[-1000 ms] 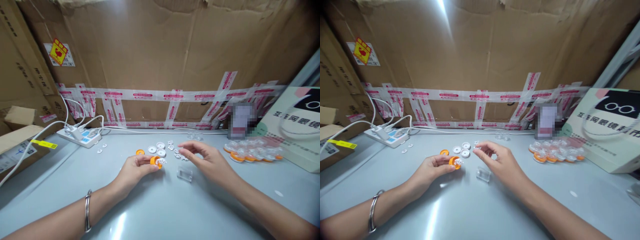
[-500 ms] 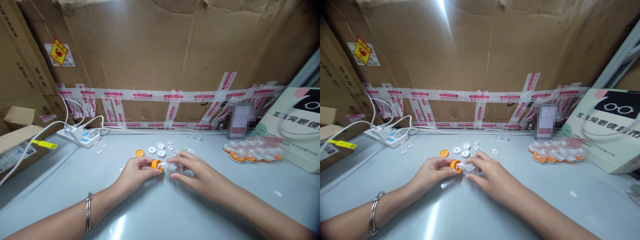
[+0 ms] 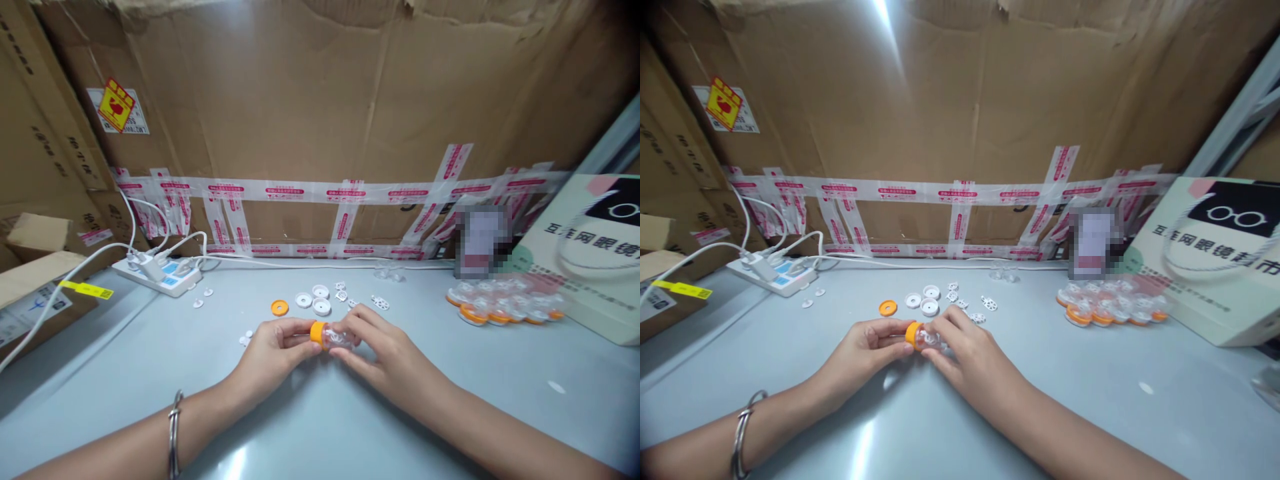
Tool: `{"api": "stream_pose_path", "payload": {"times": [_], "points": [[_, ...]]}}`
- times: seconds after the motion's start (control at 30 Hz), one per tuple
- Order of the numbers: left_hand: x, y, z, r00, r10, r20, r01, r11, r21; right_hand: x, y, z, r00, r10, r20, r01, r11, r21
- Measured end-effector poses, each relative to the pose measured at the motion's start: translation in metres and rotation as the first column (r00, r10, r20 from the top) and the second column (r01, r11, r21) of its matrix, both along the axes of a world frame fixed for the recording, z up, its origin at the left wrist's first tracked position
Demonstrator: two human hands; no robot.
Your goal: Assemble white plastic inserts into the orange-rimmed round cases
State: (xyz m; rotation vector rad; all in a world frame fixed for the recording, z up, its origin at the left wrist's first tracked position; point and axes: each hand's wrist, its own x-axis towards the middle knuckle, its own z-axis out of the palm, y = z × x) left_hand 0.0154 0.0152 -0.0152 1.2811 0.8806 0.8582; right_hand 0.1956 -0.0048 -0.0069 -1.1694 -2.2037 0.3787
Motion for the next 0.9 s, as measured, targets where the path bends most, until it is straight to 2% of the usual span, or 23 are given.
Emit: {"api": "stream_pose_path", "payload": {"times": [0.2,0.37,0.47,0.57,0.67,0.8,0.9], "points": [[-0.0023,0.0037,-0.0029,0.999,0.036,0.002,-0.036,0.997,0.069,0.0016,0.0006,-0.0037,0.989,0.078,-0.124,-0.072,0.996,0.053],[-0.0056,0.005,-0.0036,0.999,-0.035,0.036,0.033,0.997,0.068,0.0012,-0.0007,-0.0057,0.985,0.044,-0.164,-0.039,0.999,0.034],[-0.0061,0.0014,-0.0019,1.0,0.01,0.001,-0.009,0.988,0.151,-0.0008,-0.0021,-0.0069,0.976,0.01,-0.218,-0.009,1.0,0.008],[-0.006,-0.0024,0.0008,0.998,0.039,-0.05,-0.026,0.971,0.236,-0.0036,-0.0027,-0.0073,0.959,-0.053,-0.279,0.019,0.992,-0.122],[-0.0062,-0.004,0.0033,0.992,0.008,-0.126,0.029,0.957,0.29,-0.0053,-0.0013,-0.0062,0.937,-0.122,-0.326,0.013,0.947,-0.32],[-0.0063,-0.0032,0.0039,0.985,-0.017,-0.171,0.072,0.943,0.325,-0.0048,0.0024,-0.0037,0.893,-0.139,-0.429,-0.078,0.889,-0.451],[-0.0053,-0.0023,0.0034,0.981,0.007,-0.194,0.055,0.947,0.316,-0.0045,0.0042,-0.003,0.844,-0.137,-0.518,-0.175,0.843,-0.508]]}}
